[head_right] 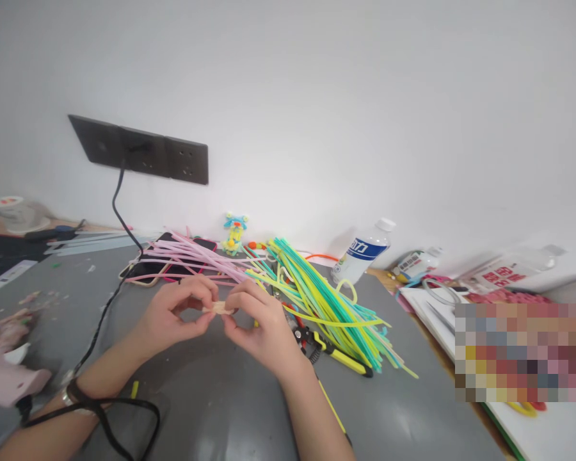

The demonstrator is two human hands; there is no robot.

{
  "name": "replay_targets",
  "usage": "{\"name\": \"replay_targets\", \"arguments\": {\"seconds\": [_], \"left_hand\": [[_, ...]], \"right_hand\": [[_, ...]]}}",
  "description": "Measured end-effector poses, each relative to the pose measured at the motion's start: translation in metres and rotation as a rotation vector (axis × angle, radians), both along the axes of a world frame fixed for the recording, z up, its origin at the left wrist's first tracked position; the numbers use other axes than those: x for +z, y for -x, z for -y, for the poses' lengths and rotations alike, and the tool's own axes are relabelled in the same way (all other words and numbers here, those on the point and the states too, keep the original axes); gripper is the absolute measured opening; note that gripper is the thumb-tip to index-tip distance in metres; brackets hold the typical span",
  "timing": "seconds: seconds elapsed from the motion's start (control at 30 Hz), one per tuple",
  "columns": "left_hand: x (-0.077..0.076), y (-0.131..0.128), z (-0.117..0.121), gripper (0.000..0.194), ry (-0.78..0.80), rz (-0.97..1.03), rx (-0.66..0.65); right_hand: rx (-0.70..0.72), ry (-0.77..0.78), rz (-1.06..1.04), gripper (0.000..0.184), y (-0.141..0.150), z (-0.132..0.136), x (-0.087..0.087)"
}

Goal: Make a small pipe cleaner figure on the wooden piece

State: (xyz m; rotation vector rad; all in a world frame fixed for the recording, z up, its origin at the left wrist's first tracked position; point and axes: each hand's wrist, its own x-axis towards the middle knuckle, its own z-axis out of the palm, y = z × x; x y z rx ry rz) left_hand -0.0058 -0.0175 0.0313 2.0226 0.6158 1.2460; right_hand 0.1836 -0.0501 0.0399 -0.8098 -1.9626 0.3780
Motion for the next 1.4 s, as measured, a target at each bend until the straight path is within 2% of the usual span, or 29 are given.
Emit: {"name": "replay_targets", "arguments": {"seconds": [0.37, 0.6, 0.77, 0.83, 0.97, 1.1, 1.2, 1.3, 1.4], "left_hand": [[0.001, -0.001, 0.001, 0.016, -0.003, 0.034, -0.016], [0.000, -0.002, -0.001, 0.019, 0.038, 0.040, -0.035], [-0.002, -0.002, 0.000, 0.017, 0.089, 0.072, -0.017], [-0.003, -0.002, 0.000, 0.015, 0.155, 0.088, -0.019], [-0.004, -0.003, 0.000, 0.018, 0.319, 0.138, -0.026], [-0.009, -0.004, -0.003, 0.041, 0.416, 0.226, -0.064], [-0.014, -0.003, -0.008, 0.053, 0.469, 0.212, -0.012], [-0.017, -0.003, -0.012, 0.052, 0.458, 0.090, 0.095], [-0.015, -0.004, -0.013, 0.038, 0.418, -0.060, 0.122]], "right_hand": [[0.022, 0.018, -0.038, 0.020, 0.001, 0.000, 0.001], [0.003, 0.281, -0.205, 0.049, 0.003, 0.001, -0.008], [-0.033, 0.319, -0.190, 0.018, 0.001, -0.001, -0.007], [-0.037, 0.332, -0.213, 0.013, 0.000, -0.002, -0.006], [0.026, 0.472, -0.409, 0.018, 0.001, -0.006, -0.009], [0.095, 0.639, -0.652, 0.027, 0.005, -0.008, -0.010], [0.101, 0.736, -0.821, 0.031, 0.009, -0.009, -0.011], [0.061, 0.821, -0.981, 0.033, 0.013, -0.009, -0.013], [0.030, 0.918, -1.099, 0.035, 0.017, -0.008, -0.015]]}}
